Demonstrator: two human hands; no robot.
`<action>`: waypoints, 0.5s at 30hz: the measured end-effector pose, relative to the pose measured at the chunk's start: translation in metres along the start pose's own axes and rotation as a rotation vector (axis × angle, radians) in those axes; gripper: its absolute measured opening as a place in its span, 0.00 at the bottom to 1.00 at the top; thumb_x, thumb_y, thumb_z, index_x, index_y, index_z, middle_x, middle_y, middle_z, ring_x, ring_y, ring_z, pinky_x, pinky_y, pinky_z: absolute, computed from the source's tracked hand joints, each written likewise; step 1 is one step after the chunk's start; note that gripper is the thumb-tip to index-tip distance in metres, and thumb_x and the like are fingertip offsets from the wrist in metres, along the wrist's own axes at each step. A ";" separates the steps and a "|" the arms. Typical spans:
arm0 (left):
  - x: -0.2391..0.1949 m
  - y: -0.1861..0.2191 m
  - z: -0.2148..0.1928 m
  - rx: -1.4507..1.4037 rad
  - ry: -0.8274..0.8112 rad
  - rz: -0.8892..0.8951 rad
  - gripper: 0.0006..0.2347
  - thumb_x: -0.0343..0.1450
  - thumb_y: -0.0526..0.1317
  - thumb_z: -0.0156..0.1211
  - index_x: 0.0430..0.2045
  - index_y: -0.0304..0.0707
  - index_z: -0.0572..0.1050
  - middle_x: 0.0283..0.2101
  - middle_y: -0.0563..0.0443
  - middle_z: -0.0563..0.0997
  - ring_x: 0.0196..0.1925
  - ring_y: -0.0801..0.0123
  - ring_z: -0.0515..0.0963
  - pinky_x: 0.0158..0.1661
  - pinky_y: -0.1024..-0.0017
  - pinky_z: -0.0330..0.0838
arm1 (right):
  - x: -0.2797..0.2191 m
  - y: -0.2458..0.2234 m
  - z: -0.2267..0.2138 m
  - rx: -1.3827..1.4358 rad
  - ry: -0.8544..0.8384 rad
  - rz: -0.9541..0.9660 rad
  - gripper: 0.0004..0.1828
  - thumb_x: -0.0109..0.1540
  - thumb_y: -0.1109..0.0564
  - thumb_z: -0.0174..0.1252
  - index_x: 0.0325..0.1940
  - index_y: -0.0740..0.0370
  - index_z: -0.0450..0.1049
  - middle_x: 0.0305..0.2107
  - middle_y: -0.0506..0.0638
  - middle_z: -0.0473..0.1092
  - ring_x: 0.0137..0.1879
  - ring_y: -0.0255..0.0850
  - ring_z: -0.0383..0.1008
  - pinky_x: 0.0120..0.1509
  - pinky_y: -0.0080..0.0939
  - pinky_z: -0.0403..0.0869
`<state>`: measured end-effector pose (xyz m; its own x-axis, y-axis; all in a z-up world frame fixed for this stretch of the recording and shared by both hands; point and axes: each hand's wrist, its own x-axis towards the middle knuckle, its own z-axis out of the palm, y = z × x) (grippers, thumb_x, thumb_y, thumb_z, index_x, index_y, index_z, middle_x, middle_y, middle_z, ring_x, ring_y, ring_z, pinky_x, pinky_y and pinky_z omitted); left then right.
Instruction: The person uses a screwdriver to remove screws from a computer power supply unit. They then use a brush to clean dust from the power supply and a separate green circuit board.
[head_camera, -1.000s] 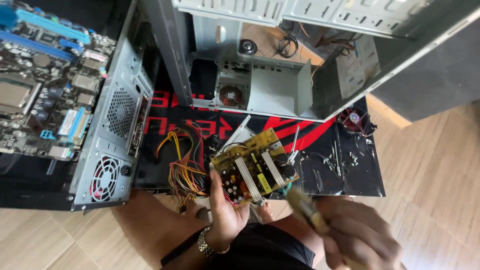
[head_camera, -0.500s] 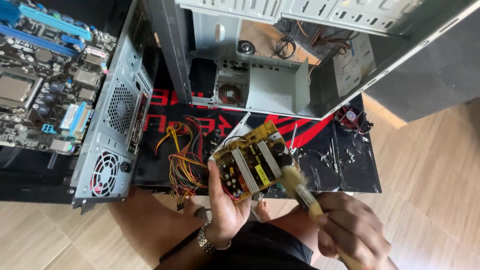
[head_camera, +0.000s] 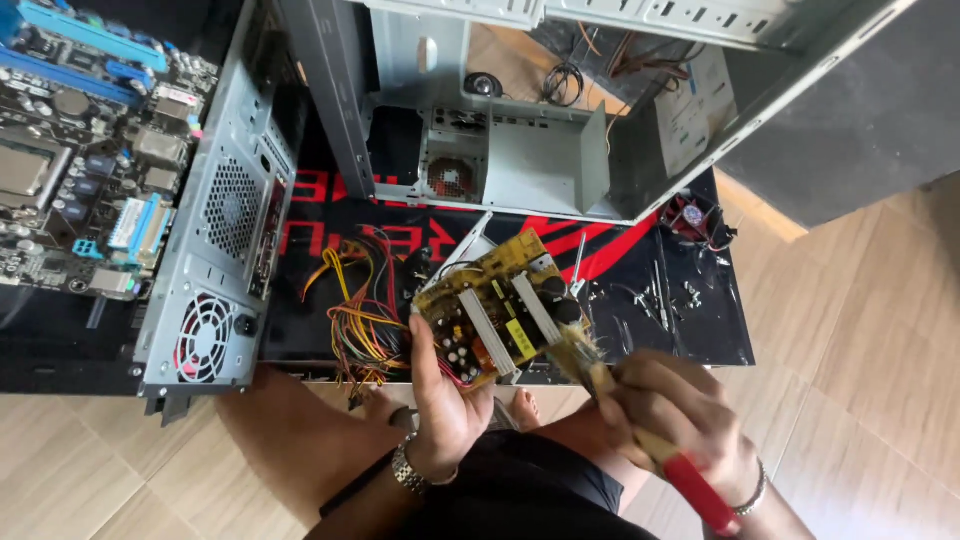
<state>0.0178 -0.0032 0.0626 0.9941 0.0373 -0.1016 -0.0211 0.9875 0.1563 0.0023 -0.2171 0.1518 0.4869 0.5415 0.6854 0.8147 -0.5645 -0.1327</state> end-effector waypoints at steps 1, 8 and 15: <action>-0.002 -0.001 -0.004 0.008 0.002 -0.015 0.26 0.75 0.55 0.52 0.63 0.34 0.66 0.59 0.37 0.77 0.58 0.49 0.79 0.51 0.56 0.81 | 0.001 -0.003 -0.002 0.027 0.004 0.019 0.06 0.61 0.62 0.62 0.35 0.69 0.74 0.36 0.60 0.73 0.38 0.49 0.82 0.44 0.44 0.85; 0.002 -0.012 -0.055 0.169 0.375 -0.188 0.37 0.67 0.58 0.57 0.74 0.70 0.50 0.70 0.66 0.66 0.29 0.69 0.86 0.25 0.73 0.84 | -0.013 0.019 0.011 0.069 0.104 -0.047 0.08 0.62 0.62 0.59 0.32 0.58 0.67 0.29 0.53 0.75 0.31 0.41 0.82 0.29 0.35 0.85; 0.010 -0.013 -0.109 0.081 0.107 -0.201 0.30 0.73 0.49 0.55 0.73 0.71 0.54 0.31 0.56 0.78 0.18 0.72 0.80 0.18 0.81 0.75 | 0.028 -0.002 -0.016 0.331 -0.326 0.079 0.11 0.65 0.63 0.56 0.27 0.64 0.69 0.20 0.46 0.64 0.18 0.32 0.67 0.19 0.32 0.66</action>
<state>0.0163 0.0005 -0.0472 0.9605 -0.1385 -0.2415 0.1889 0.9614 0.1998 0.0092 -0.2100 0.1828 0.5816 0.7023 0.4105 0.8022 -0.4112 -0.4329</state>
